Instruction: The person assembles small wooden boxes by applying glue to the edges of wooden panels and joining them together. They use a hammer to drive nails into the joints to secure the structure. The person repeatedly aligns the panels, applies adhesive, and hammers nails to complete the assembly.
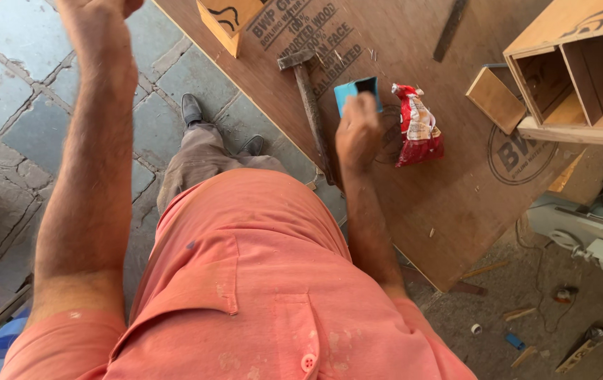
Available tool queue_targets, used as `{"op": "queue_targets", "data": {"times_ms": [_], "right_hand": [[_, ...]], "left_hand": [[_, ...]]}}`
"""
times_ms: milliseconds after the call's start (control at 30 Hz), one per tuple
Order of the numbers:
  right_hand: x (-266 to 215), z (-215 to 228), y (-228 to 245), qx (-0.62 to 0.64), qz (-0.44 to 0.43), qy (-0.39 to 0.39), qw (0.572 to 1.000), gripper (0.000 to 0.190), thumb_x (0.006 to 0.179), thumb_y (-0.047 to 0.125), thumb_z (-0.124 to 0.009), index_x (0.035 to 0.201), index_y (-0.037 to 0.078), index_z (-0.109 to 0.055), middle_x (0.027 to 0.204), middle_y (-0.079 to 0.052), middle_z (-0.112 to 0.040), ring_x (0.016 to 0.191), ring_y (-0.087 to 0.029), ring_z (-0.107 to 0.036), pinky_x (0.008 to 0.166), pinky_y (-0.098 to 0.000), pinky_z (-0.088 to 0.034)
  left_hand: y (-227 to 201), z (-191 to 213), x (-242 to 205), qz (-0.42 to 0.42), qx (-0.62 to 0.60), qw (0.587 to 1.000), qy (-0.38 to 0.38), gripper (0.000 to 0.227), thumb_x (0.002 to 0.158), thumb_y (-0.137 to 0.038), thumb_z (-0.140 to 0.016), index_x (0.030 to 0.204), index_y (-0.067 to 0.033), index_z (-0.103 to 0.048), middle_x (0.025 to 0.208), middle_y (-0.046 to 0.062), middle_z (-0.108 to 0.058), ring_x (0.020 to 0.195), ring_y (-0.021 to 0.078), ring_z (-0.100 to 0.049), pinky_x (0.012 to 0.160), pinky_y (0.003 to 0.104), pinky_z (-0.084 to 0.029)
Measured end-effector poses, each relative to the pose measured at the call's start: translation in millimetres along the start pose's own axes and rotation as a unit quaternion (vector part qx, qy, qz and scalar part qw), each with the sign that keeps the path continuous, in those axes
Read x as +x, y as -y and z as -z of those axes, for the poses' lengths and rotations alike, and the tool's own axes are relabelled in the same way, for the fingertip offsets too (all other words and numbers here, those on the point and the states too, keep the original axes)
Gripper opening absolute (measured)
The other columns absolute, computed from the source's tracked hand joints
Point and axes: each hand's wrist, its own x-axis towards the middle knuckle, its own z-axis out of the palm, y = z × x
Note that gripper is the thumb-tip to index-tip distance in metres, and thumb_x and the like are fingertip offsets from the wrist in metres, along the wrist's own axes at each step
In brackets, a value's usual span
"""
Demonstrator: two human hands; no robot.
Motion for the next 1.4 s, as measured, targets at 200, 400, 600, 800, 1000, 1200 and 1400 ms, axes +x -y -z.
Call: {"op": "queue_targets", "data": {"times_ms": [200,400,600,800,1000,1200,1400], "right_hand": [[48,15,-23,-0.070,-0.045,0.037,0.996,0.017,0.085,0.006,-0.079,0.102,0.006,-0.077,0.117,-0.010,-0.065,0.111,-0.033,-0.060,0.096,-0.0446,-0.051],[58,-1,-53,-0.114,0.062,0.125,0.984,0.027,0.069,-0.003,-0.077,0.096,0.004,-0.080,0.132,-0.014,-0.063,0.121,-0.034,-0.055,0.098,-0.0474,-0.046],[56,-16,-73,-0.109,0.096,0.139,0.980,0.018,0.080,-0.006,-0.073,0.095,0.002,-0.078,0.122,-0.008,-0.069,0.118,-0.030,-0.061,0.098,-0.0454,-0.051],[50,2,-60,-0.068,0.116,0.052,0.990,0.009,0.082,-0.001,-0.077,0.091,0.000,-0.075,0.122,-0.010,-0.069,0.117,-0.031,-0.061,0.098,-0.0459,-0.051],[48,14,-61,0.129,-0.030,0.048,0.990,0.012,0.083,0.002,-0.081,0.087,0.000,-0.070,0.122,-0.011,-0.067,0.112,-0.029,-0.064,0.091,-0.0434,-0.054],[45,8,-73,0.052,0.052,0.047,0.996,0.020,0.079,-0.001,-0.081,0.097,0.004,-0.078,0.131,-0.010,-0.066,0.123,-0.031,-0.061,0.105,-0.0438,-0.050],[52,-15,-67,-0.125,0.067,0.125,0.982,0.022,0.071,-0.003,-0.078,0.092,0.004,-0.079,0.135,-0.013,-0.065,0.123,-0.034,-0.055,0.098,-0.0510,-0.046]], "left_hand": [[-51,-9,-28,-0.051,0.079,0.996,-0.008,0.012,0.110,-0.008,-0.067,0.099,-0.0039,-0.069,0.090,0.002,-0.074,0.085,0.0121,-0.070,0.085,0.034,-0.062],[-57,-8,-41,-0.060,0.063,0.996,-0.005,0.010,0.111,-0.006,-0.067,0.101,-0.0045,-0.069,0.094,0.004,-0.074,0.090,0.0136,-0.072,0.088,0.036,-0.065],[-56,-12,-46,-0.053,0.071,0.996,-0.006,0.010,0.108,-0.005,-0.067,0.098,-0.0046,-0.067,0.090,0.002,-0.072,0.087,0.0126,-0.072,0.086,0.035,-0.065],[-59,-16,-48,-0.067,0.088,0.994,0.003,0.011,0.109,-0.002,-0.070,0.098,-0.0040,-0.067,0.085,0.000,-0.067,0.082,0.0101,-0.066,0.084,0.032,-0.063],[-69,-29,-52,-0.126,0.112,0.985,0.045,0.013,0.116,-0.001,-0.071,0.104,-0.0003,-0.064,0.095,0.002,-0.069,0.090,0.0134,-0.067,0.081,0.030,-0.055],[-71,-49,-60,-0.191,0.101,0.967,0.137,0.007,0.114,0.008,-0.063,0.120,0.0048,-0.065,0.114,0.008,-0.071,0.111,0.0177,-0.069,0.096,0.032,-0.058],[-63,-50,-61,-0.157,0.120,0.972,0.125,0.004,0.117,0.008,-0.067,0.115,0.0047,-0.067,0.107,0.005,-0.071,0.104,0.0133,-0.067,0.092,0.029,-0.057]]}}
